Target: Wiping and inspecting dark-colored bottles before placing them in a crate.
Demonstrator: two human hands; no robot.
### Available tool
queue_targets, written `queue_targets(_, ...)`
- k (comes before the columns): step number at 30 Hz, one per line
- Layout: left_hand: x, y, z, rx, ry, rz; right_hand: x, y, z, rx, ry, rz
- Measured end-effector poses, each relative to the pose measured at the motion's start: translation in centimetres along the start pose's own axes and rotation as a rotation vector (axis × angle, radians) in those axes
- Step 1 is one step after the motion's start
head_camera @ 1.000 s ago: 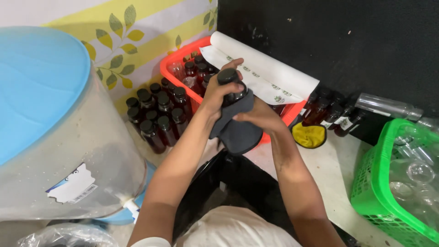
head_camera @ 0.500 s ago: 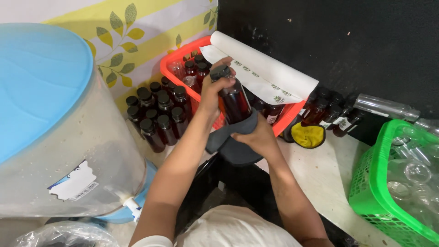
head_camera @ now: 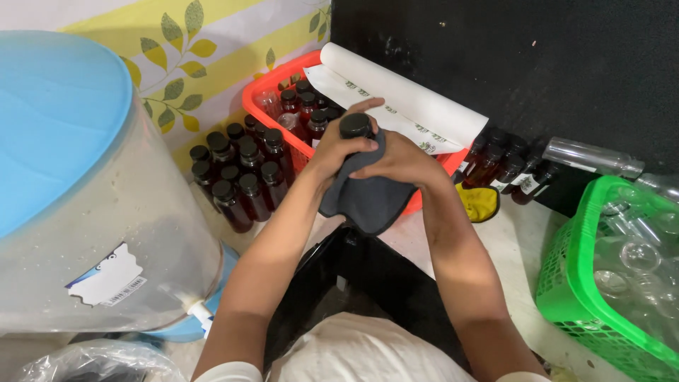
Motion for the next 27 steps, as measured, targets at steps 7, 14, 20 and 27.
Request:
queue_targets(7, -1.3, 2.9, -1.1, 0.049, 0.085, 0.073, 3.2, 7.3, -2.0, -0.005, -0.246, -0.486)
queue_targets(14, -1.8, 1.2, -2.0, 0.103, -0.038, 0.463, 5.6, 10.6, 0.8, 0.038, -0.247, -0.622)
queue_targets(20, -1.1, 3.1, -1.9, -0.029, 0.012, 0.209, 4.4, 9.2, 1.6, 0.128, -0.011, -0.412)
queue_targets(27, -1.6, -1.8, -1.7, -0.145, 0.346, -0.017, 2.5, 5.9, 2.8, 0.238, 0.239, 0.111)
Point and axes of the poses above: each hand's wrist, its own z-axis away from the middle knuckle, its own x-axis out of the palm, y = z × x, the point moved 4 cm from there along -z, towards the middle knuckle, and after that the axes turned 9 degrees about x, right-handed, at the moved point
